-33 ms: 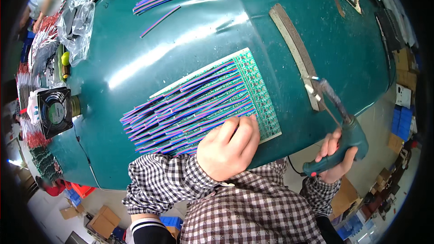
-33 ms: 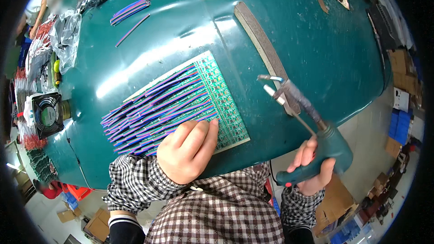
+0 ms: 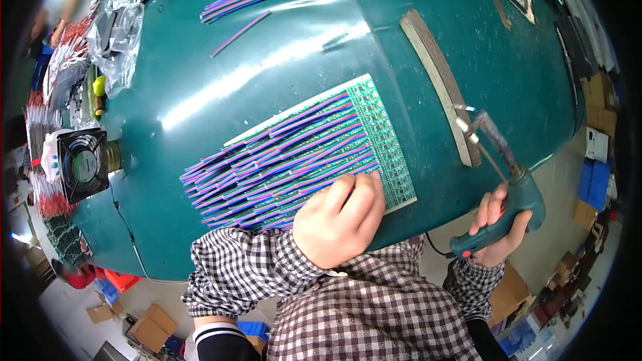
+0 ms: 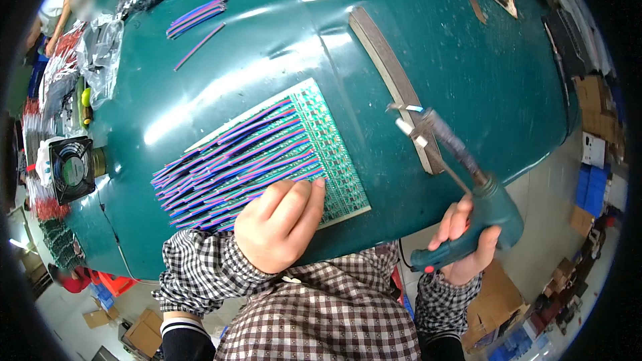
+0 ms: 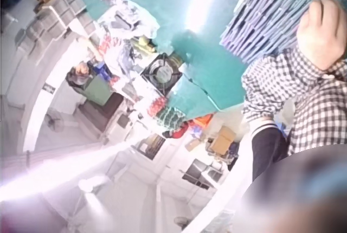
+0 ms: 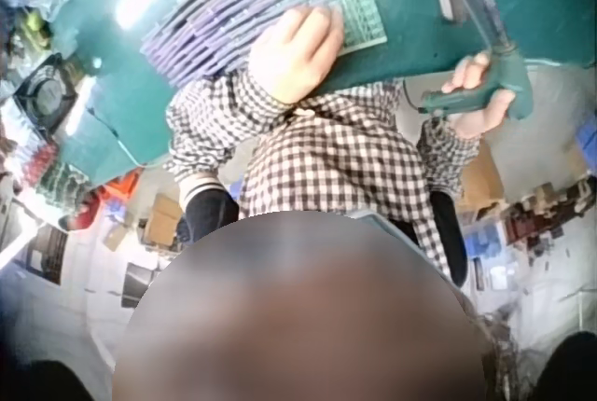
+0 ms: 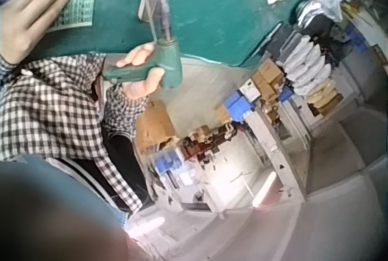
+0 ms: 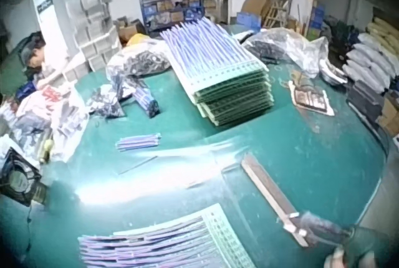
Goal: The person solders multiple color-coded wires onto a series of PCB strips using a soldering iron and solder wire.
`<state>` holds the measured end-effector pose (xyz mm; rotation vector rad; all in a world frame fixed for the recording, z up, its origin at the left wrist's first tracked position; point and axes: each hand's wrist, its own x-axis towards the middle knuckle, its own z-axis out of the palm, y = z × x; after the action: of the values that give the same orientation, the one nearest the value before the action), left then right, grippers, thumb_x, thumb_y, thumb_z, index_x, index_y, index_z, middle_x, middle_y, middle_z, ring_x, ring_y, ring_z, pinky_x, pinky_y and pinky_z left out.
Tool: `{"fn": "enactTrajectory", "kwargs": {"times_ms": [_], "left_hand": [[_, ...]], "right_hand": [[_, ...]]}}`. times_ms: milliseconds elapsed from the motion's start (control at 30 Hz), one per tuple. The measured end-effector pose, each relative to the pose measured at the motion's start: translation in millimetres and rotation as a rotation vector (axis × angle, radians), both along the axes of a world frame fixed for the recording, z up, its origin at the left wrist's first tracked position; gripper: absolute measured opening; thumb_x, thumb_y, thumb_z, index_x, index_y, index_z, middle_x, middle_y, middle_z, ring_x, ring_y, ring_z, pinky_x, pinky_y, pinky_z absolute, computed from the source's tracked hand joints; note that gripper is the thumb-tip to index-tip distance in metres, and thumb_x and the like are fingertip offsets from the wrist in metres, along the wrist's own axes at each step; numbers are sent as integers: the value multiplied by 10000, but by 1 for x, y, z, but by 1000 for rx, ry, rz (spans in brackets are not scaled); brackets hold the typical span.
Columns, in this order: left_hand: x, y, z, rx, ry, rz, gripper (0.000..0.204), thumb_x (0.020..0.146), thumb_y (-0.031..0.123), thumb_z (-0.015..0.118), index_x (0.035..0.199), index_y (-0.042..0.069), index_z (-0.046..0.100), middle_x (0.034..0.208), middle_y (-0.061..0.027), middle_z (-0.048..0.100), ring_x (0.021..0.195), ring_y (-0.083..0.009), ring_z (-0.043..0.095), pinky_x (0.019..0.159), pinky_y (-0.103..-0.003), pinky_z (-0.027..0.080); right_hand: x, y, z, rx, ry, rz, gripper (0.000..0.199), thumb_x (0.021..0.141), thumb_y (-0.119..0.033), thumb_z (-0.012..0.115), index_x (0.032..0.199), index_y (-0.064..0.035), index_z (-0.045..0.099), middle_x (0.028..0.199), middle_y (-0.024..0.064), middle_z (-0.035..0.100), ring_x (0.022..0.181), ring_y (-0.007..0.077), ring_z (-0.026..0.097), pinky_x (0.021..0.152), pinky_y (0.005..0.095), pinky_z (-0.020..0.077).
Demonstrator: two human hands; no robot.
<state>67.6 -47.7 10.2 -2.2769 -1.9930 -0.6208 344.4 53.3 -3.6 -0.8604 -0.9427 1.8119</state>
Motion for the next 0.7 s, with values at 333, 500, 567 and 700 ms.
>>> {"fn": "enactTrajectory", "kwargs": {"times_ms": [333,500,567,700], "left_hand": [[-86,-30,72,10,-405,154,474,695,-82,701,1158,4,752,1002,-116,716,881,-289,708,774,-372,593],[-188,56,6,-11,-377,366,261,840,14,743,1099,46,728,1023,-144,665,990,-321,678,846,-396,550],[-207,84,-19,-66,-410,451,144,845,83,778,966,44,711,939,-113,633,916,-284,652,805,-395,535],[-201,96,-30,-81,-411,342,124,842,92,775,916,47,687,914,-106,625,897,-299,637,806,-394,521]], "right_hand": [[25,95,-30,-57,395,88,564,1111,-524,433,1265,19,447,854,49,457,779,156,505,597,288,595],[10,95,-30,-39,333,94,511,1128,-471,424,1257,23,437,839,56,451,787,159,508,630,281,596],[10,95,-30,-44,352,111,515,1126,-472,426,1257,26,438,838,57,458,790,164,521,633,291,609],[21,89,-27,-23,205,-10,558,1108,-515,447,1254,23,459,791,26,449,725,122,489,540,240,575]]}}
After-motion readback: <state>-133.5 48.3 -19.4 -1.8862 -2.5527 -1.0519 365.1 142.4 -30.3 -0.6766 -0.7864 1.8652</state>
